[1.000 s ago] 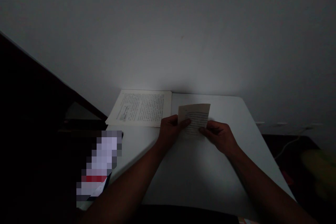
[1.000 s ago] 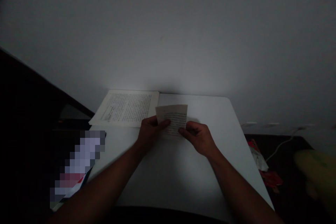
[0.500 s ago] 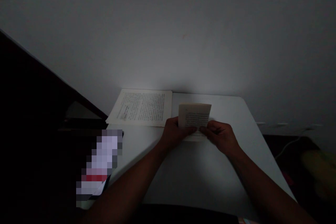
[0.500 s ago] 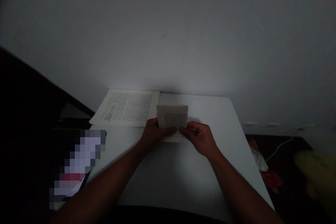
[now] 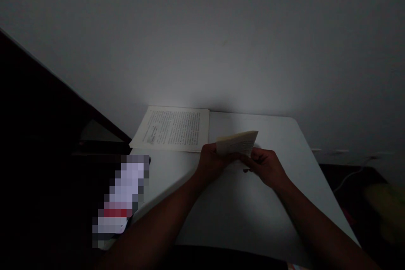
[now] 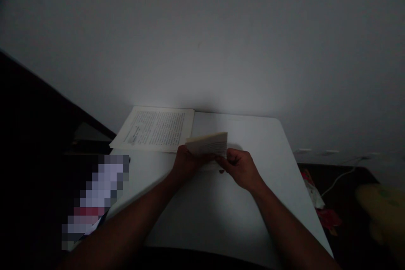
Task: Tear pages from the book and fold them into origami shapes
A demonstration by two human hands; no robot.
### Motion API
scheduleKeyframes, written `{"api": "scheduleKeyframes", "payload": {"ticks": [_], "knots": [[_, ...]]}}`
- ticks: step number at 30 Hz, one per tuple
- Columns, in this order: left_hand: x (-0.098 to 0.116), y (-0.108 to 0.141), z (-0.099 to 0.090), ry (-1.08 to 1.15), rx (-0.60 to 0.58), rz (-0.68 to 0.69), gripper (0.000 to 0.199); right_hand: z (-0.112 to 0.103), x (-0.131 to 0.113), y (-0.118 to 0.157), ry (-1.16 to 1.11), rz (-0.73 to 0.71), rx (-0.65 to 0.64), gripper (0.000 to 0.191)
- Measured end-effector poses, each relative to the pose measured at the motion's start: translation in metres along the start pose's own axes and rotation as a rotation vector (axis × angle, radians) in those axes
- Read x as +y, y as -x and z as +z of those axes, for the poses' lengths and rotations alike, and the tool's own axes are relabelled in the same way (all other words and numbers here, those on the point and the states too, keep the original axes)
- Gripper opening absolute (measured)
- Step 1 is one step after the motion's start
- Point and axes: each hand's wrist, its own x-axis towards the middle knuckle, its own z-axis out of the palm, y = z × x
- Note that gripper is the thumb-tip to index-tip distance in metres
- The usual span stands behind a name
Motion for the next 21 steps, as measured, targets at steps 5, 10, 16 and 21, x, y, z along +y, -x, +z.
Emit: {"api": "scheduleKeyframes", "payload": {"ticks": [5,10,16,21], "knots": [[0.001,0.002,0.000,-0.043,0.075,0.040,0.027,-0.002,-0.003,0.000,0.042,-0.033,0.001,0.033],[-0.001,0.003,-0.002,-0.098,0.139,0.083,0.025,-0.005,-0.005,0.001,0.104,-0.049,-0.001,0.028],[0.000,-0.001,-0.002,0.017,0.197,0.044,0.025,-0.005,-0.006,0.001,0.094,-0.037,0.014,0.029],[0.010,-0.007,-0.009,0.116,0.308,0.119,0.020,-0.006,-0.008,0.001,0.075,-0.040,0.025,0.032]]}}
